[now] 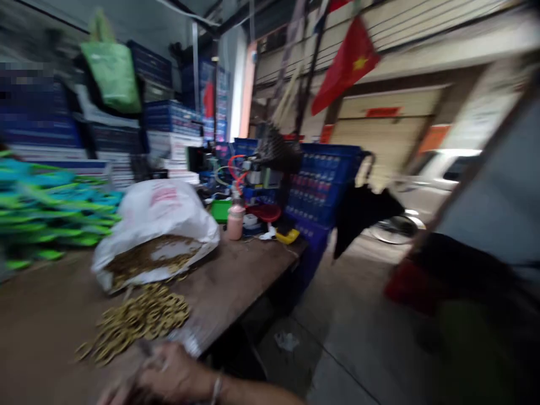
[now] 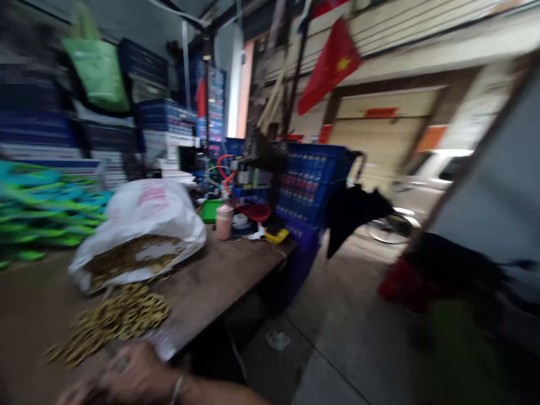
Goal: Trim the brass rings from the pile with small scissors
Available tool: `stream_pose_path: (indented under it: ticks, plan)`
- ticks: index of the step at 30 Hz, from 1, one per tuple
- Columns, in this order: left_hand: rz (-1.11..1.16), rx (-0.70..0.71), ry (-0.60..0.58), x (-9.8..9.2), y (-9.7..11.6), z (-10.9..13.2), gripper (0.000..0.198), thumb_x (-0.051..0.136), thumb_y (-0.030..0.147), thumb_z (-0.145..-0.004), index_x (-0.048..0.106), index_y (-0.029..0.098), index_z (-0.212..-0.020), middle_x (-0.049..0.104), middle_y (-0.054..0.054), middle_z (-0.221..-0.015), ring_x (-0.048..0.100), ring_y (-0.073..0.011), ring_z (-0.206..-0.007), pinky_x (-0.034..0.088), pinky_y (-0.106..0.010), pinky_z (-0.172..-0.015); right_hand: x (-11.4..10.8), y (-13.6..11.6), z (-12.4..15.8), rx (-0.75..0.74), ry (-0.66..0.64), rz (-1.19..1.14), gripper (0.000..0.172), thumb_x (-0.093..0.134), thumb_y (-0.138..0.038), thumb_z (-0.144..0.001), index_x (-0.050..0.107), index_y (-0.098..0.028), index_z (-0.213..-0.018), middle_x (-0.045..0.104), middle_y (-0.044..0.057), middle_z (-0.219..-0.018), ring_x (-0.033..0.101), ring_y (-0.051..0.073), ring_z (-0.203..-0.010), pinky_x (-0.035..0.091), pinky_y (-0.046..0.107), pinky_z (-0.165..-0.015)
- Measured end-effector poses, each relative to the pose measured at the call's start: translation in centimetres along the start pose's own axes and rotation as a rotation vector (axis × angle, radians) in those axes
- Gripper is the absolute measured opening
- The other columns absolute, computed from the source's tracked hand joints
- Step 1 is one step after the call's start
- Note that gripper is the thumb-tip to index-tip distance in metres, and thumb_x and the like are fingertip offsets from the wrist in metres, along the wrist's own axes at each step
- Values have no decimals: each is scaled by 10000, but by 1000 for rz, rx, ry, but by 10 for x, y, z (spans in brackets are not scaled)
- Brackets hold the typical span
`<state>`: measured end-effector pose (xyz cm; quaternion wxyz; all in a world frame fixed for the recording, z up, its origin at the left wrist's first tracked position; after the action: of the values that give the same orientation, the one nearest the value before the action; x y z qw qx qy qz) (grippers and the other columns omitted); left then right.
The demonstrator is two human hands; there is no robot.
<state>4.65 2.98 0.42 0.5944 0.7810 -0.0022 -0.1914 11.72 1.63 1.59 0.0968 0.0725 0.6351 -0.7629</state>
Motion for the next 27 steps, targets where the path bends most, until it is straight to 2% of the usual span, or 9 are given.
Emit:
stream_pose_path:
  ticks: [2,4,6,7,9,11,14,19,27]
  plan:
    - [27,-108,58,-30,-2,19,76,603,245,-532,606,209,-598,597,-19,-584,547,-167,-486,467,-264,-481,-1,-1,4,-12,31,-67,49,507,-157,-670,487,-154,-625,399,-77,-543,342,41,-488,314,140,-461]
    - [84,-230,133,-42,-4,35,156,656,276,-534,569,203,-640,588,5,-597,517,-117,-439,431,-220,-436,-4,0,3,-32,68,-77,47,494,-188,-683,472,-159,-653,401,-76,-554,350,47,-500,320,151,-482]
    - [174,-352,210,-38,-8,40,225,581,411,-645,523,197,-685,532,36,-519,446,-80,-356,371,-185,-367,-4,3,-1,-63,25,-82,110,469,-248,-719,455,-165,-646,399,-75,-530,351,53,-480,310,162,-470]
    - [291,-419,238,-34,-10,40,268,534,459,-683,498,195,-701,510,48,-498,417,-68,-334,344,-172,-348,-3,6,-3,-63,-17,-79,140,454,-277,-737,452,-169,-649,397,-75,-515,347,54,-466,304,166,-459]
    - [481,-494,239,-24,-13,38,328,503,516,-695,448,193,-693,485,63,-484,381,-51,-311,298,-153,-323,-2,12,-3,-52,-49,-90,184,443,-326,-753,443,-174,-649,384,-80,-484,323,54,-432,287,170,-432]
    - [569,-526,225,-20,-12,38,340,510,522,-693,416,196,-696,467,77,-476,359,-43,-305,273,-143,-310,0,18,-2,-48,-72,-93,206,447,-350,-755,445,-174,-649,385,-79,-473,321,53,-420,280,171,-419]
    - [600,-518,207,-21,-8,41,325,508,503,-712,412,193,-706,450,87,-471,346,-37,-312,274,-140,-316,1,24,0,-24,-87,-97,248,436,-392,-765,436,-179,-638,377,-80,-455,317,52,-398,269,173,-404]
    - [527,-503,184,-24,-1,43,331,511,496,-722,454,172,-683,440,75,-477,346,-32,-328,262,-138,-318,-1,27,-4,-5,-81,-53,263,426,-425,-758,448,-182,-662,380,-82,-443,340,63,-392,288,187,-417]
    - [614,-607,29,-13,-6,42,338,477,500,-746,447,173,-665,406,75,-439,322,-36,-314,245,-146,-313,-12,18,-4,-51,-58,82,243,432,-398,-728,496,-171,-669,446,-49,-492,417,95,-493,340,212,-509]
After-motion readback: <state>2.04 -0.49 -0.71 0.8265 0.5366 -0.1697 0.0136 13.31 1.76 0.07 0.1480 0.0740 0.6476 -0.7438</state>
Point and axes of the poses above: each hand's wrist, its own z-axis away from the middle knuckle, its own x-axis out of the palm, y = z × x, the point moved 3 cm from there along -z, towards the middle knuckle
